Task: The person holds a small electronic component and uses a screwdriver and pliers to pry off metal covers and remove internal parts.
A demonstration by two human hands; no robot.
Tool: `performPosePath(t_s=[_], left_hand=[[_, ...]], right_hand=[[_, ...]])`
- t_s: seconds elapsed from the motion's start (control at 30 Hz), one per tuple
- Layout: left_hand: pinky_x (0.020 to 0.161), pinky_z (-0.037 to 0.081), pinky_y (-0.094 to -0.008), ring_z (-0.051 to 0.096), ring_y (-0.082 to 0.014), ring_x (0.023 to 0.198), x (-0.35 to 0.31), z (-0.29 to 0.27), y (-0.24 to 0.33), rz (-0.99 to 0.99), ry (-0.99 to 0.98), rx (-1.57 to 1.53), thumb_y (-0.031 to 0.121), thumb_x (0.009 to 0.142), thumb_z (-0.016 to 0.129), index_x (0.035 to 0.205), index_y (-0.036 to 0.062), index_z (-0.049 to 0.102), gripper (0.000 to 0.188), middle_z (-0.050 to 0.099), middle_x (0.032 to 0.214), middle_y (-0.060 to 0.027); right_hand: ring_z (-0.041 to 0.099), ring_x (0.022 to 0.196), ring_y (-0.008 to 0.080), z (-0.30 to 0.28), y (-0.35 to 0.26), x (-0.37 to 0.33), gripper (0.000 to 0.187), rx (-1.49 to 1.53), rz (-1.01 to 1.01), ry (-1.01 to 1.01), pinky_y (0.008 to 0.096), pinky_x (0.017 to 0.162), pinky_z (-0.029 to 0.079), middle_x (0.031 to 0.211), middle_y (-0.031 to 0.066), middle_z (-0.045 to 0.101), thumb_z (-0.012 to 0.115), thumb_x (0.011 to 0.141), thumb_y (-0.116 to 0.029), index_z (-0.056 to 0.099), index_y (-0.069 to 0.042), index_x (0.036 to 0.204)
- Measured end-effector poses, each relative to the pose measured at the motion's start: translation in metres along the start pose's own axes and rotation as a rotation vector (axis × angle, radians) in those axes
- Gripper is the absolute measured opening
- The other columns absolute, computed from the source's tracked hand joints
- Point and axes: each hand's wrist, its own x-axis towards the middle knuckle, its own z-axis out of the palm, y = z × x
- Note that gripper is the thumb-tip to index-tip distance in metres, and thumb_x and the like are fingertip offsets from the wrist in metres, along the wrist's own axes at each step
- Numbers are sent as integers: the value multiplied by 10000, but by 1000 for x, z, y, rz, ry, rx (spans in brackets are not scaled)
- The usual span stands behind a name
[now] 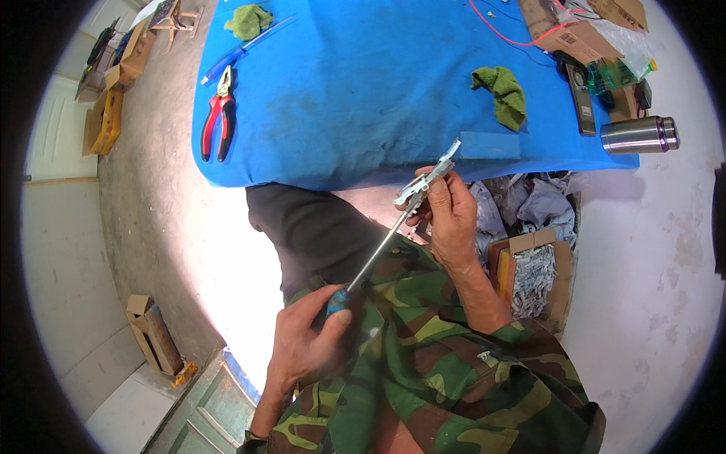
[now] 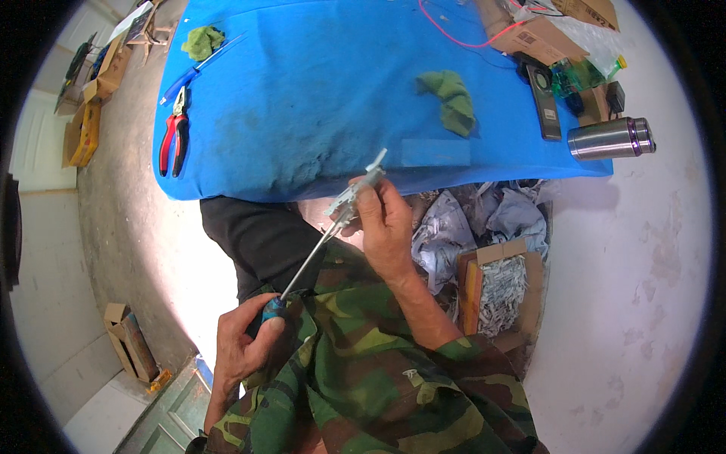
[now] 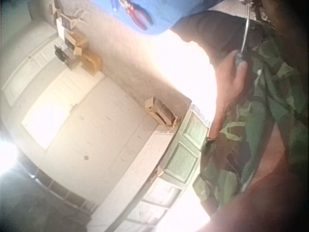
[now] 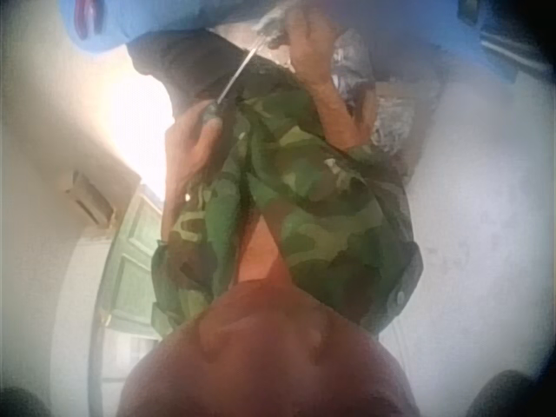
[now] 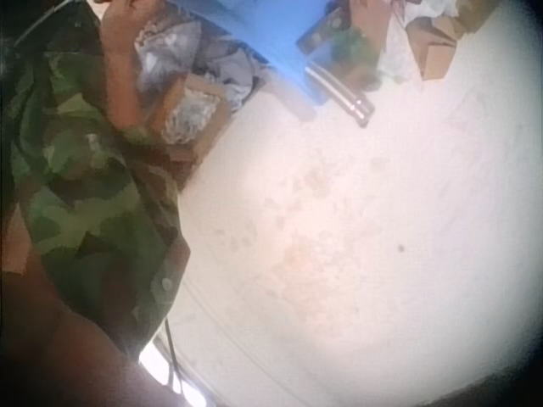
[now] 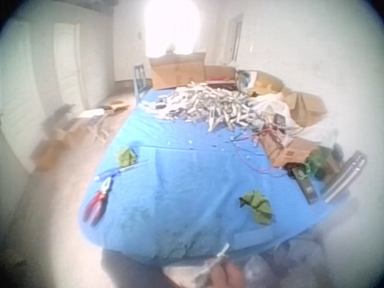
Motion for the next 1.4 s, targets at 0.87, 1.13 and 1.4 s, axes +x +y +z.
performPosePath(t_s=[0.87, 1.13, 1.4], left_hand=[[837, 590, -413, 731, -370, 979, 184, -20, 12, 527, 679, 576, 85, 898, 773, 1234, 48, 707, 344, 740, 1114, -183], [901, 562, -419, 701, -362, 1035, 208, -36, 13, 487, 703, 686, 196, 905, 818, 1223, 33, 712, 372, 728, 1139, -182], [976, 541, -483, 651, -365, 1140, 202, -118, -14, 314, 884, 975, 495, 904, 795, 1275, 4, 685, 625, 692, 1209, -194]], right_hand=[[598, 803, 54, 2, -4, -8, 204, -215, -9, 25, 243, 692, 505, 942, 15, 659, 634, 1049, -93, 627, 35, 1208], [572, 829, 44, 7, -2, -7, 251, -251, 29, -37, 237, 694, 469, 969, 12, 661, 642, 1038, -80, 627, 51, 1252], [581, 797, 45, 17, -5, -4, 256, -202, 45, -59, 236, 690, 476, 933, 1, 673, 674, 1017, -86, 644, 40, 1237]])
